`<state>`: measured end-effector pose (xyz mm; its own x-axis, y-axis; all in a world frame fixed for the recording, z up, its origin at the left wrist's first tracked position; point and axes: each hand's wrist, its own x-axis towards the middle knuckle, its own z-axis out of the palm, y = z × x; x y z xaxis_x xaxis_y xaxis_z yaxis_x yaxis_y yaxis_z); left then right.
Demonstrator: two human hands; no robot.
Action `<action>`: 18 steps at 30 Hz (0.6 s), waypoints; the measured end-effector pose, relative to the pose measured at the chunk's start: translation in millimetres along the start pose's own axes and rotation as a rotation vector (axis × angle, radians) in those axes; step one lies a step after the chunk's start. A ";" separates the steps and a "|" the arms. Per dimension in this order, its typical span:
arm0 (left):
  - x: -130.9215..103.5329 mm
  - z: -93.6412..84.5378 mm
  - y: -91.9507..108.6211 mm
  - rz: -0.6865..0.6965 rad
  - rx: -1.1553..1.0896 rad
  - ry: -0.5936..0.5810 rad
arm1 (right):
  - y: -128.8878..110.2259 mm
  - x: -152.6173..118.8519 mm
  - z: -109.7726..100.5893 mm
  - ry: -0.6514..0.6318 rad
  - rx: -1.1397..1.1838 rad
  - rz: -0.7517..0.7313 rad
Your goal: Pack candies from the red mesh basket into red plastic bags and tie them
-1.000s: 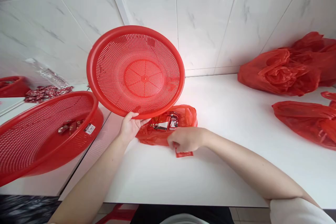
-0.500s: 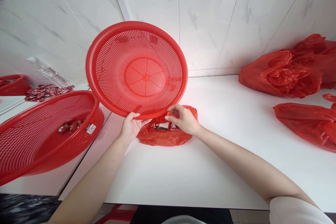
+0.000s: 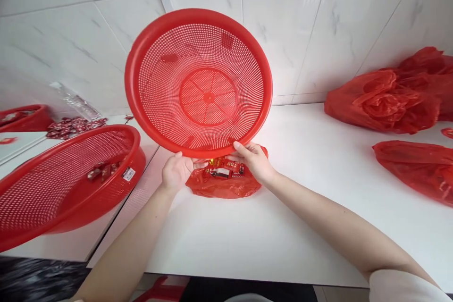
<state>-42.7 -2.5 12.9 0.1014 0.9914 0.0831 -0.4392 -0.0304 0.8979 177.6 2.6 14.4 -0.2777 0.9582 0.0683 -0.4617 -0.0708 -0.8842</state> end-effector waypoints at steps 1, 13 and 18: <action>1.4 -2.0 0.3 0.067 0.017 0.045 | -3.3 -1.2 2.0 0.035 0.034 -0.030; 18.8 -43.1 17.3 0.413 0.135 0.925 | -31.9 -21.9 18.0 0.342 0.172 -0.099; 15.6 -31.0 10.1 0.452 0.161 0.888 | -39.1 -19.5 15.2 0.378 0.116 -0.170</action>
<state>-73.2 16.7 9.9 -0.7747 0.6174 0.1366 -0.1402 -0.3785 0.9149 188.3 -17.5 54.6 0.1292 0.9915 0.0155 -0.5720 0.0873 -0.8156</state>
